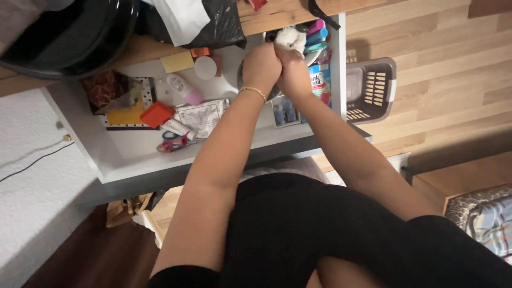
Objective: The person opens a drawer and rearranges various items including a black pouch, a small container, a notebook, and a red box. They move items around, place some into a small basket, and adjust the positions of other objects within the drawer.
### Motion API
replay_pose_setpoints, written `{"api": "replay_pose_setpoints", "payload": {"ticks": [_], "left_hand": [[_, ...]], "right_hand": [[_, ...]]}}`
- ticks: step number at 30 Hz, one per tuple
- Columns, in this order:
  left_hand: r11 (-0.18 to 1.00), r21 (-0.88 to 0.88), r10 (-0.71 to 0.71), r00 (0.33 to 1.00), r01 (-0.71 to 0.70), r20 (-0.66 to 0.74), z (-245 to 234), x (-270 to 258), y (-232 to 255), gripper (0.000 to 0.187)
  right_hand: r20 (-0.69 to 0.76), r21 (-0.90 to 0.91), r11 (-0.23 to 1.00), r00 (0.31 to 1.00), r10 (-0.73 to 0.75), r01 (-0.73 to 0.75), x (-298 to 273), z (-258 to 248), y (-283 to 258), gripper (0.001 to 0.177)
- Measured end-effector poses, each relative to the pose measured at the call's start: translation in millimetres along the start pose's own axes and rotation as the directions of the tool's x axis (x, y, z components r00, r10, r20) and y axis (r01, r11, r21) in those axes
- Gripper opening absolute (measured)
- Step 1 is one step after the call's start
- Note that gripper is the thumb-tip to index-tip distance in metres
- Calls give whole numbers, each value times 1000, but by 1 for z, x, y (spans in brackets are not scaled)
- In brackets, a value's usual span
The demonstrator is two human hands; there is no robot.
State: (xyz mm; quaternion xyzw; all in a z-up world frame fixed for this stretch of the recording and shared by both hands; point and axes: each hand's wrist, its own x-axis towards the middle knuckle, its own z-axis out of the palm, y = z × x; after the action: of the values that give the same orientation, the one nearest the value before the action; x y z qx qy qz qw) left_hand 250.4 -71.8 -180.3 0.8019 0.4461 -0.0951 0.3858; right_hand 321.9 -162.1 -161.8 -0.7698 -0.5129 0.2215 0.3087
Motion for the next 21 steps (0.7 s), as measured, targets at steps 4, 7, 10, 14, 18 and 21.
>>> {"api": "replay_pose_setpoints", "payload": {"ticks": [4,7,10,14,18,21], "left_hand": [[989,-117,87,996,-88,-15,-15,-14,-6,18],[930,119,363,919,-347,-156,12,-11,-37,10],[919,135,395,876,-372,-276,7,-18,-32,11],[928,98,370,860,-359,-352,-1,-18,-25,10],[925,103,379,888,-365,-261,3,-21,-31,37],[902,93,430,859,-422,-279,9,-25,-38,49]], "right_hand": [[51,-12,1000,999,-6,7,9,14,33,8],[53,-65,997,997,48,-44,6,25,49,5],[-34,12,998,998,59,-58,0,11,30,5],[-18,-9,996,996,91,-92,-9,6,27,54],[-26,-17,999,999,-40,39,-3,9,23,29],[-17,-37,999,999,-40,39,3,13,24,20]]}}
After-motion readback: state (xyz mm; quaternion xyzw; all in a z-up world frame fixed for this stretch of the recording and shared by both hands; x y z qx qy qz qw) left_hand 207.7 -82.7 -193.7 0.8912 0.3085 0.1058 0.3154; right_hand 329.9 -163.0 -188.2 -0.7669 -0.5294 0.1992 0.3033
